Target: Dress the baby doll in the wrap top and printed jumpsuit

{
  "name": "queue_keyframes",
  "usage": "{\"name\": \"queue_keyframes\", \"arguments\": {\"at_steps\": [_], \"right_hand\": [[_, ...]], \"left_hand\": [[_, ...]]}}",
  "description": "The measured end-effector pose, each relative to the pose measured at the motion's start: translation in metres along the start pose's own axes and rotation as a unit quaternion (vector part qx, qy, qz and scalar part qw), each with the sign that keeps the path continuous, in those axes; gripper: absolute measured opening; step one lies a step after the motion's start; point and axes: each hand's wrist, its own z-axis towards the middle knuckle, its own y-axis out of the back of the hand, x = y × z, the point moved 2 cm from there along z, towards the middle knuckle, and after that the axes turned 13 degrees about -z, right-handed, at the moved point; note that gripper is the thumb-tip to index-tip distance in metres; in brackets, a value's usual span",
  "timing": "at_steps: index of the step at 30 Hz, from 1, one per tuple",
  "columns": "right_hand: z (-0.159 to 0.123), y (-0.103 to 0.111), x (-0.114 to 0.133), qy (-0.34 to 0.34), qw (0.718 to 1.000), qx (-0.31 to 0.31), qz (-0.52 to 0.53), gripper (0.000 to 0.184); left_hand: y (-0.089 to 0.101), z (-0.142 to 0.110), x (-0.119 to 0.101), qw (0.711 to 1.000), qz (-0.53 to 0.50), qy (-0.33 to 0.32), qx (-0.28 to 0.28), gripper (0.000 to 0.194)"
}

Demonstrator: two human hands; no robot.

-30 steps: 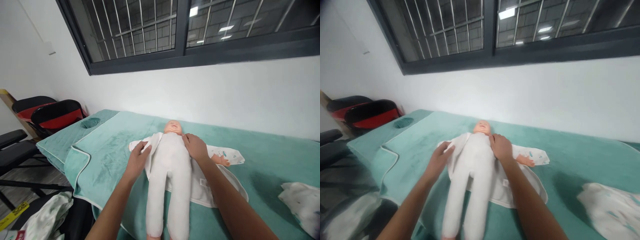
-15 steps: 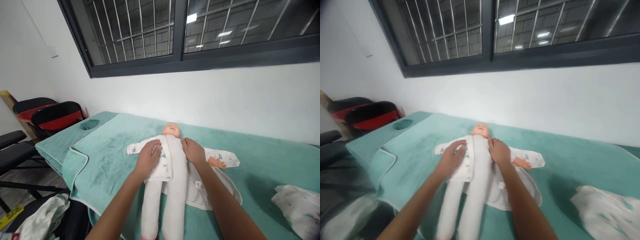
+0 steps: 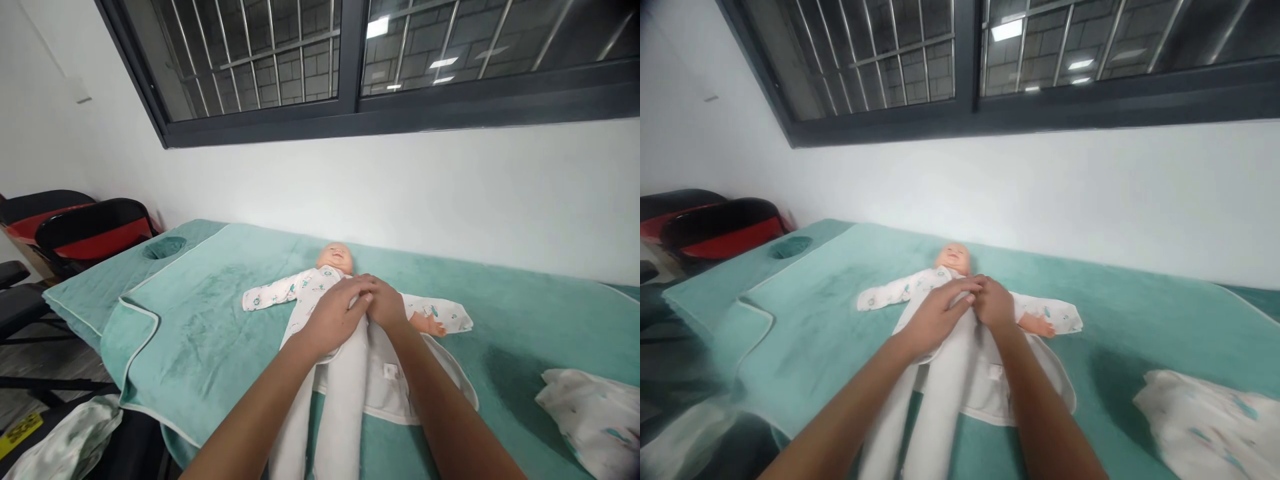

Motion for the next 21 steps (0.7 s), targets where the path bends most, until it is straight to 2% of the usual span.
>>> {"name": "queue_keyframes", "arguments": {"at_steps": [2, 4, 8, 12, 15, 17, 19, 21], "right_hand": [[0.0, 0.004, -0.002, -0.051, 0.998, 0.023, 0.01, 0.039], [-0.002, 0.011, -0.009, -0.093, 0.994, 0.048, 0.012, 0.048], [-0.016, 0.028, -0.049, -0.114, 0.991, 0.075, 0.007, 0.05], [-0.038, 0.038, -0.097, -0.123, 0.987, 0.102, 0.026, 0.05], [-0.049, 0.041, -0.111, -0.143, 0.975, 0.108, 0.131, 0.057], [-0.053, 0.044, -0.111, -0.16, 0.956, 0.08, 0.231, 0.057], [-0.053, 0.046, -0.108, -0.174, 0.923, 0.056, 0.338, 0.058], [-0.052, 0.045, -0.106, -0.18, 0.886, 0.043, 0.425, 0.057]], "left_hand": [[0.0, -0.011, 0.008, 0.995, 0.086, 0.01, -0.053, 0.038], [-0.002, -0.02, 0.017, 0.982, 0.173, 0.026, -0.067, 0.043], [-0.007, -0.023, 0.022, 0.972, 0.236, 0.0, -0.004, 0.047], [-0.009, -0.002, 0.012, 0.972, 0.228, -0.034, 0.042, 0.039], [-0.021, 0.023, 0.009, 0.958, 0.269, -0.05, 0.082, 0.035], [-0.036, 0.039, 0.01, 0.939, 0.312, -0.074, 0.129, 0.043], [-0.05, 0.052, 0.014, 0.921, 0.338, -0.083, 0.177, 0.05], [-0.057, 0.063, 0.016, 0.913, 0.345, -0.069, 0.204, 0.043]]}}
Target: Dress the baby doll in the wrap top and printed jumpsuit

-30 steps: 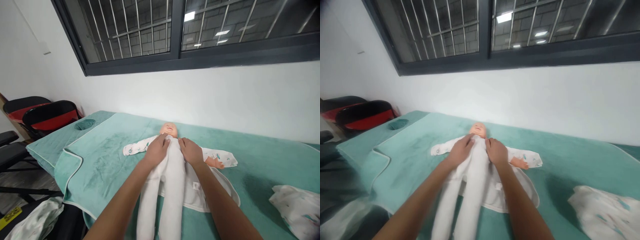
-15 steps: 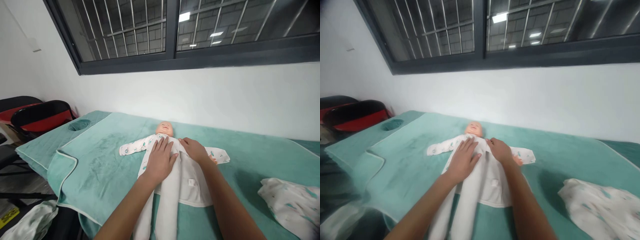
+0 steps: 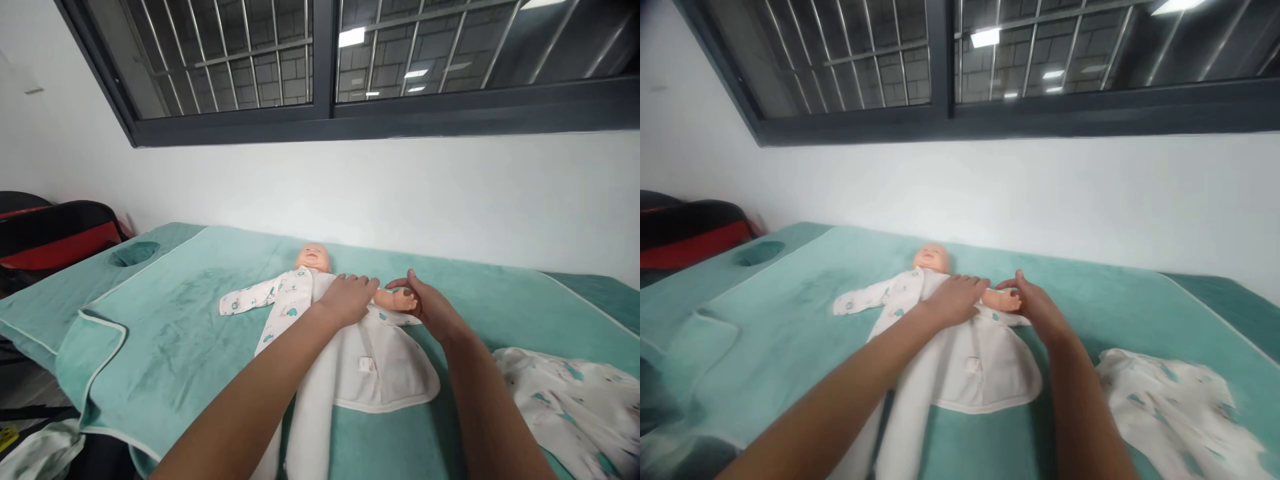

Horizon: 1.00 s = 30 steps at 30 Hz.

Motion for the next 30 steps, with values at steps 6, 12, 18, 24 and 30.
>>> {"name": "queue_keyframes", "arguments": {"at_steps": [6, 12, 18, 24, 30], "right_hand": [[0.005, -0.027, -0.008, 0.04, 0.984, 0.045, -0.168, 0.031], [0.001, -0.049, -0.007, 0.078, 0.926, 0.007, -0.369, 0.012], [0.009, -0.029, -0.003, 0.047, 0.971, -0.056, -0.229, 0.024], [-0.001, -0.015, 0.003, 0.007, 0.987, -0.016, 0.157, 0.038], [-0.014, -0.023, 0.026, 0.022, 0.983, 0.013, 0.181, 0.044]], "left_hand": [[0.014, 0.011, 0.006, 0.999, 0.039, 0.019, -0.007, 0.025], [0.016, 0.011, 0.002, 0.996, 0.084, 0.042, -0.007, 0.026], [0.03, 0.008, 0.002, 0.992, 0.109, 0.058, 0.011, 0.036], [0.029, 0.01, 0.002, 0.985, 0.117, 0.124, 0.02, 0.039], [-0.006, 0.023, -0.001, 0.983, 0.058, 0.168, -0.033, 0.031]]}}
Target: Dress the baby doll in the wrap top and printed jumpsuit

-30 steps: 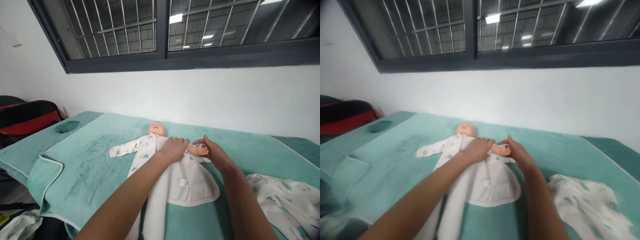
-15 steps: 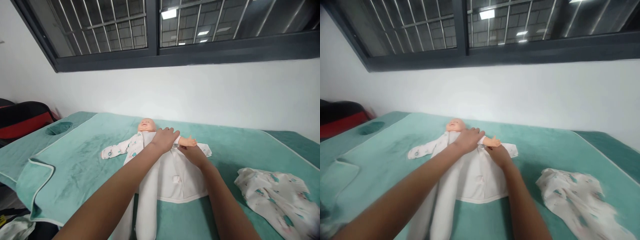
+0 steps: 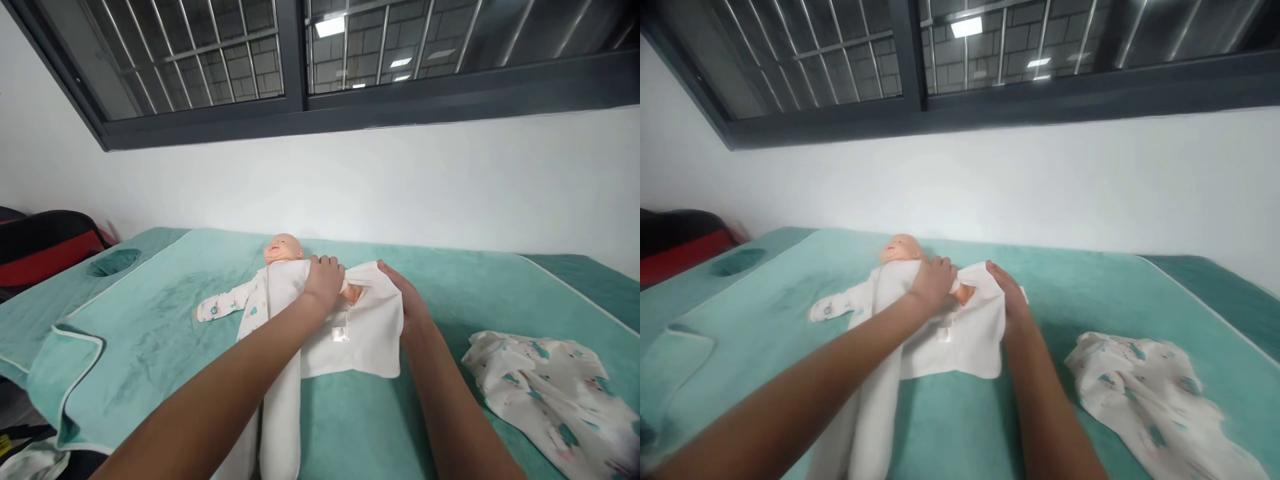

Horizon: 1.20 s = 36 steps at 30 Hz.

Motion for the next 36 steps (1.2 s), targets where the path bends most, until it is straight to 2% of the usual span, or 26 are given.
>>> {"name": "queue_keyframes", "arguments": {"at_steps": [3, 6, 8, 11, 13, 16, 18, 20, 23, 26, 29, 31, 32, 36], "right_hand": [[-0.004, -0.016, 0.007, 0.029, 0.996, 0.022, 0.083, 0.041], [-0.008, -0.032, 0.011, 0.062, 0.987, 0.065, 0.132, 0.049], [-0.012, -0.041, 0.014, 0.084, 0.985, 0.094, 0.122, 0.051], [-0.02, -0.055, 0.019, 0.121, 0.981, 0.129, 0.082, 0.051], [-0.028, -0.065, 0.022, 0.131, 0.972, 0.186, 0.055, 0.054], [-0.038, -0.079, 0.024, 0.119, 0.943, 0.311, 0.024, 0.055], [-0.039, -0.085, 0.021, 0.113, 0.936, 0.333, -0.005, 0.046], [-0.034, -0.088, 0.016, 0.118, 0.952, 0.279, -0.05, 0.035], [-0.024, -0.093, 0.006, 0.159, 0.969, 0.127, -0.142, 0.022], [-0.018, -0.095, 0.0, 0.228, 0.947, -0.02, -0.224, 0.016], [-0.014, -0.094, -0.006, 0.255, 0.92, -0.125, -0.269, 0.018], [-0.012, -0.093, -0.01, 0.269, 0.904, -0.151, -0.297, 0.022], [-0.011, -0.094, -0.012, 0.279, 0.897, -0.145, -0.311, 0.023], [-0.011, -0.104, -0.017, 0.295, 0.886, -0.059, -0.352, 0.03]], "left_hand": [[-0.011, 0.001, -0.001, 0.998, -0.068, -0.001, -0.017, 0.035], [-0.004, 0.0, 0.008, 0.987, -0.156, -0.038, -0.015, 0.029], [0.011, -0.001, 0.021, 0.971, -0.227, -0.065, -0.025, 0.025], [0.037, -0.004, 0.049, 0.941, -0.323, -0.072, -0.075, 0.017], [0.05, -0.007, 0.069, 0.929, -0.347, -0.079, -0.101, 0.012], [0.056, -0.015, 0.094, 0.935, -0.335, -0.061, -0.098, 0.011], [0.054, -0.021, 0.107, 0.943, -0.319, -0.016, -0.093, 0.013], [0.052, -0.028, 0.116, 0.947, -0.304, 0.024, -0.104, 0.015], [0.049, -0.039, 0.122, 0.943, -0.298, 0.077, -0.128, 0.018], [0.046, -0.051, 0.119, 0.949, -0.256, 0.138, -0.123, 0.021], [0.045, -0.057, 0.116, 0.957, -0.18, 0.195, -0.117, 0.034], [0.045, -0.057, 0.116, 0.947, -0.215, 0.215, -0.104, 0.034], [0.045, -0.056, 0.117, 0.938, -0.253, 0.215, -0.098, 0.03], [0.052, -0.047, 0.112, 0.893, -0.401, 0.17, -0.107, 0.023]]}}
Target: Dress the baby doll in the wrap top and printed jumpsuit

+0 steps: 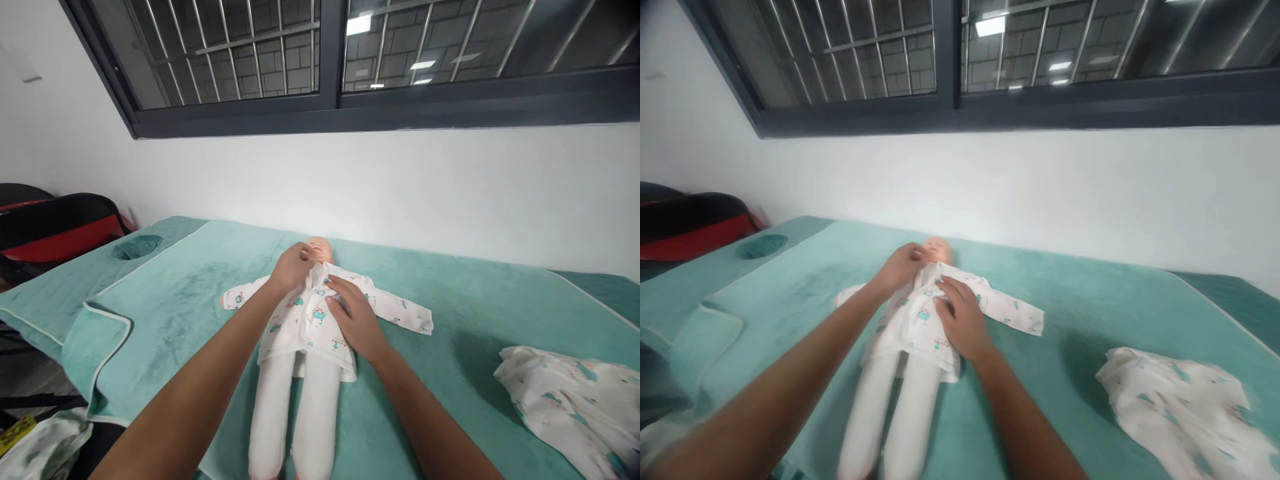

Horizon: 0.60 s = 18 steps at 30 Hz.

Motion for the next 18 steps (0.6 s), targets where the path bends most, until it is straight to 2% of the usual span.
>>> {"name": "queue_keyframes", "arguments": {"at_steps": [3, 5, 8, 10, 14, 18], "right_hand": [[0.0, -0.003, 0.005, 0.024, 0.999, 0.038, -0.007, 0.033], [0.0, -0.002, 0.007, 0.036, 0.998, 0.058, -0.009, 0.035], [0.002, 0.002, 0.006, 0.042, 0.995, 0.089, -0.005, 0.04], [0.001, 0.003, 0.005, 0.045, 0.994, 0.103, 0.001, 0.043], [-0.001, 0.002, 0.004, 0.046, 0.995, 0.088, 0.01, 0.041], [-0.003, 0.0, 0.003, 0.051, 0.997, 0.054, 0.015, 0.037]], "left_hand": [[-0.008, 0.001, -0.009, 0.996, -0.073, -0.031, 0.042, 0.02], [-0.016, 0.002, -0.011, 0.997, -0.021, -0.047, 0.052, 0.017], [-0.028, 0.007, -0.01, 0.995, 0.081, -0.055, 0.033, 0.013], [-0.034, 0.012, -0.009, 0.993, 0.102, -0.051, 0.023, 0.015], [-0.035, 0.018, -0.01, 0.994, 0.101, -0.048, 0.005, 0.029], [-0.032, 0.021, -0.009, 0.994, 0.103, -0.046, -0.009, 0.024]]}}
